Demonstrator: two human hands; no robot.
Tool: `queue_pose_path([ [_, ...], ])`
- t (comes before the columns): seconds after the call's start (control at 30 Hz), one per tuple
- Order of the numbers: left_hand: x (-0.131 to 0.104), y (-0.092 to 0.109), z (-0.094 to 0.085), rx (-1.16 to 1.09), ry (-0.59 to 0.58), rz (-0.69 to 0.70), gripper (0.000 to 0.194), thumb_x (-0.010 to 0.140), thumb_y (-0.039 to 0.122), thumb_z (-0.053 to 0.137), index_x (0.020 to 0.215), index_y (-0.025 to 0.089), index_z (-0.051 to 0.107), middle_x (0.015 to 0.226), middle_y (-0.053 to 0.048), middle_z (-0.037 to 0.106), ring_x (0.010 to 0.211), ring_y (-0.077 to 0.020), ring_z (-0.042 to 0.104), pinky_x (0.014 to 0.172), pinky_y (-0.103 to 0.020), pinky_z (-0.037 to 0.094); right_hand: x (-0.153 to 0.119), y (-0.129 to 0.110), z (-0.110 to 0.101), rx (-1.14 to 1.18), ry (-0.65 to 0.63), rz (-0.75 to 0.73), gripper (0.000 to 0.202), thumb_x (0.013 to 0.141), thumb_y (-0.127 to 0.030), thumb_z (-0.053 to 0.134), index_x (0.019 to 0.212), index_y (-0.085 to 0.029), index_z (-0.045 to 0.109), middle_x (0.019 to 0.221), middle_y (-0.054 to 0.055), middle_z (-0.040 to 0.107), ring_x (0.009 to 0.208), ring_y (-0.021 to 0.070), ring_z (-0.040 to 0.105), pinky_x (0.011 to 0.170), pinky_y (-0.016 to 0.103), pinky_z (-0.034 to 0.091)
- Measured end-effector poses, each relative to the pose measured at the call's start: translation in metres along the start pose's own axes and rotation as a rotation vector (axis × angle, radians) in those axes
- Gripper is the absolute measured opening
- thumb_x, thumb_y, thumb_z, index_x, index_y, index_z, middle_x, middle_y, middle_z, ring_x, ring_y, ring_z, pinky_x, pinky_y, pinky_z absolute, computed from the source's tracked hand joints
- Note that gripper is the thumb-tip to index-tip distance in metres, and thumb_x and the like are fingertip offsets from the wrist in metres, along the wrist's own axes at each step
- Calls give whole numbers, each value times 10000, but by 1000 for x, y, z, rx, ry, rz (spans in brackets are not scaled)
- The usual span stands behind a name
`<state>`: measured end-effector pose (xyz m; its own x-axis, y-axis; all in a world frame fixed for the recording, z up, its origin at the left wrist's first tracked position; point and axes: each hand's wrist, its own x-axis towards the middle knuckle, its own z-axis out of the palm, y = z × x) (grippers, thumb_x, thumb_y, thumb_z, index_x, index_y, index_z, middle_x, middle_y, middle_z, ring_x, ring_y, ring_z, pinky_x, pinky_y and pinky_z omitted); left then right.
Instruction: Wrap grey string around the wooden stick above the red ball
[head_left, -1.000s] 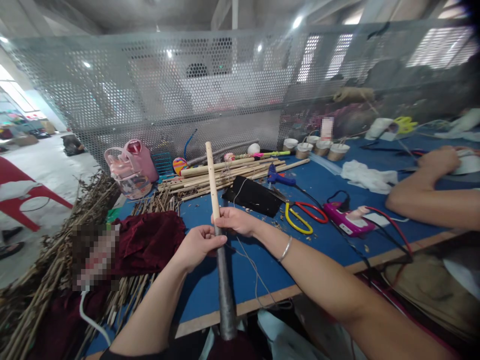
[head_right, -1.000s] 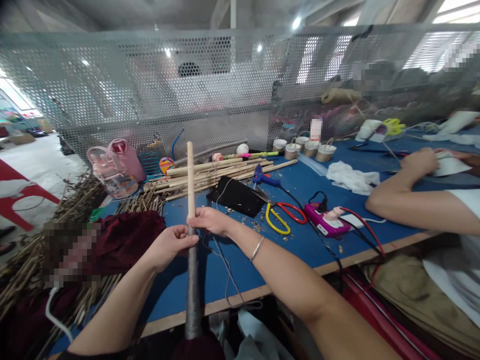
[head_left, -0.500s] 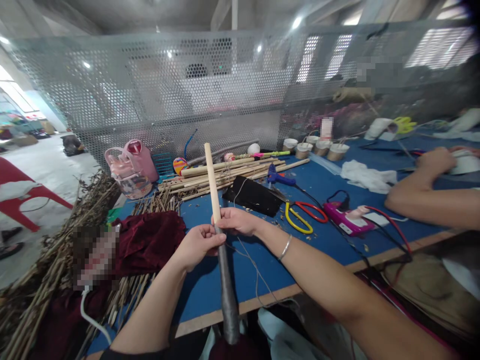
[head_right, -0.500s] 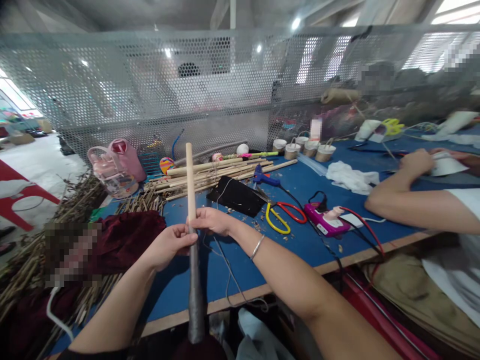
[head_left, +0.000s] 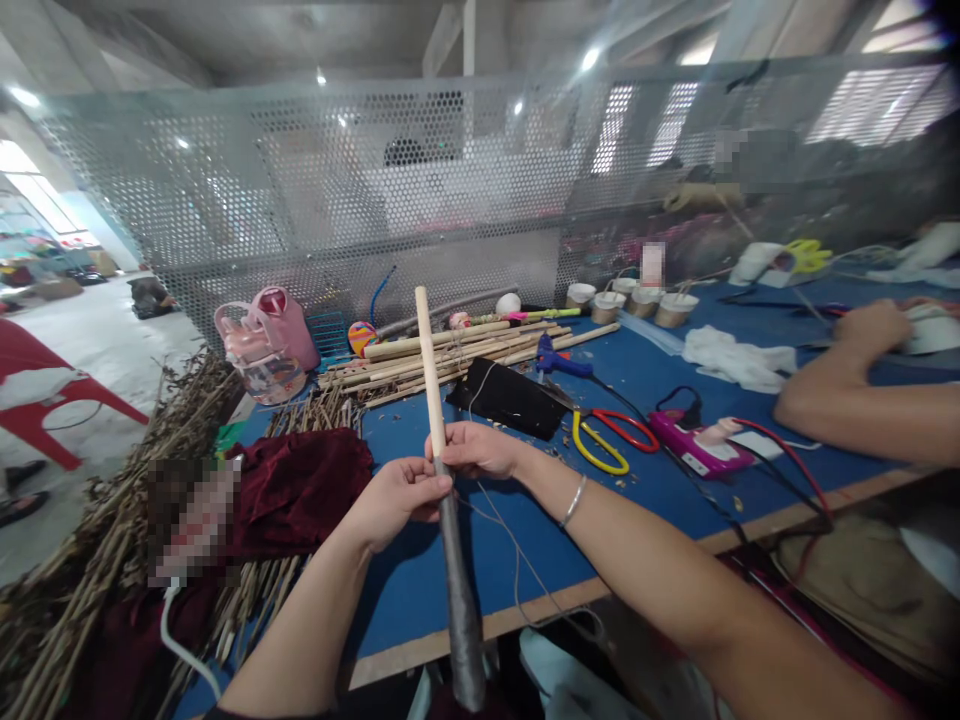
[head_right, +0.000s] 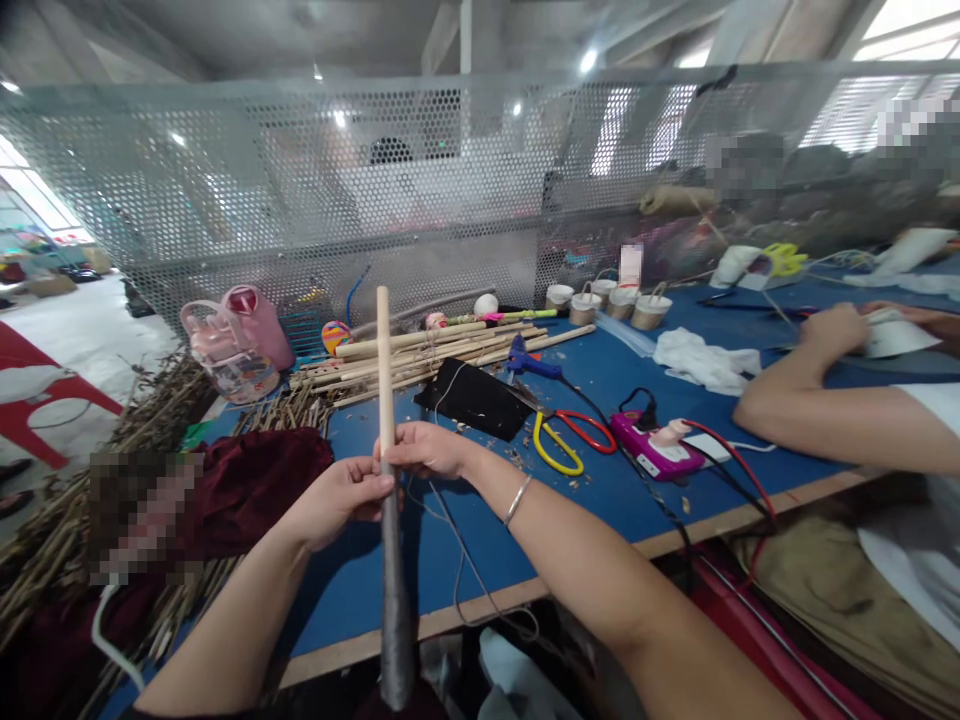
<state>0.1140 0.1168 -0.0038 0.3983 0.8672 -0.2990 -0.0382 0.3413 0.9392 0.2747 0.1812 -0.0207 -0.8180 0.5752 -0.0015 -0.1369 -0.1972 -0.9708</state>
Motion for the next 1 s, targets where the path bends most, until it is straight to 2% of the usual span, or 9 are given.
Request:
queue_pose_path([
  [0.1,-2,2,0,-50,-94,-40,308,638,375,701,771,118,595,725,-73,629,627,-128,594,571,-224,447,1,0,1,-11,43,-28,381,643,-411,698,790,-108,520,620,-15,554,405,24,373,343,161,192],
  [0.27,3,-5,2,81,126,54,350,568,387,742,721,141,545,549,51,492,454,-63,460,465,-198,396,5,4,3,-83,106,-23,348,659,-397,689,762,-104,532,611,-17,554,405,16,362,347,158,191],
  [0.33,4,-6,1,84,148,55,350,545,369,758,658,137,522,525,59,472,440,-52,439,470,-193,389,5,4,1,-92,92,-7,341,674,-395,679,787,-106,538,596,-30,535,388,13,327,337,161,178],
  [0.47,1,-2,-1,8,1,-17,319,603,370,727,717,121,564,660,-35,605,555,-95,552,539,-208,424,0,0,-2,-67,5,5,349,706,-404,650,858,-109,544,611,-32,527,371,14,289,323,168,158],
  [0.57,-1,0,-1,-27,-84,-48,320,644,369,700,803,120,578,732,-58,618,623,-111,577,558,-209,437,-1,-1,0,-57,14,-8,375,680,-416,668,842,-104,538,627,-20,540,388,19,339,330,165,179],
  [0.7,0,-4,2,66,60,1,347,576,344,752,762,138,543,596,36,509,497,-67,484,485,-195,415,2,1,3,-87,83,2,397,653,-435,684,802,-101,528,609,-23,545,393,17,346,334,161,187],
  [0.8,2,-6,2,81,117,8,339,551,316,770,663,134,507,549,50,483,472,-56,469,500,-196,420,2,1,1,-79,73,19,393,662,-435,677,812,-105,526,592,-37,532,373,10,307,321,161,170],
  [0.9,1,-3,-1,28,17,-18,284,611,315,732,711,118,554,644,-19,587,543,-85,542,532,-197,430,0,0,-2,-21,12,34,406,668,-428,677,869,-111,523,611,-35,540,370,10,307,321,157,165],
  [1.0,-1,1,-2,-70,-114,-48,243,663,278,693,799,104,592,771,-90,640,664,-133,606,575,-206,444,0,0,-2,-4,11,9,404,649,-426,695,825,-110,516,629,-7,560,428,34,409,346,150,202],
])
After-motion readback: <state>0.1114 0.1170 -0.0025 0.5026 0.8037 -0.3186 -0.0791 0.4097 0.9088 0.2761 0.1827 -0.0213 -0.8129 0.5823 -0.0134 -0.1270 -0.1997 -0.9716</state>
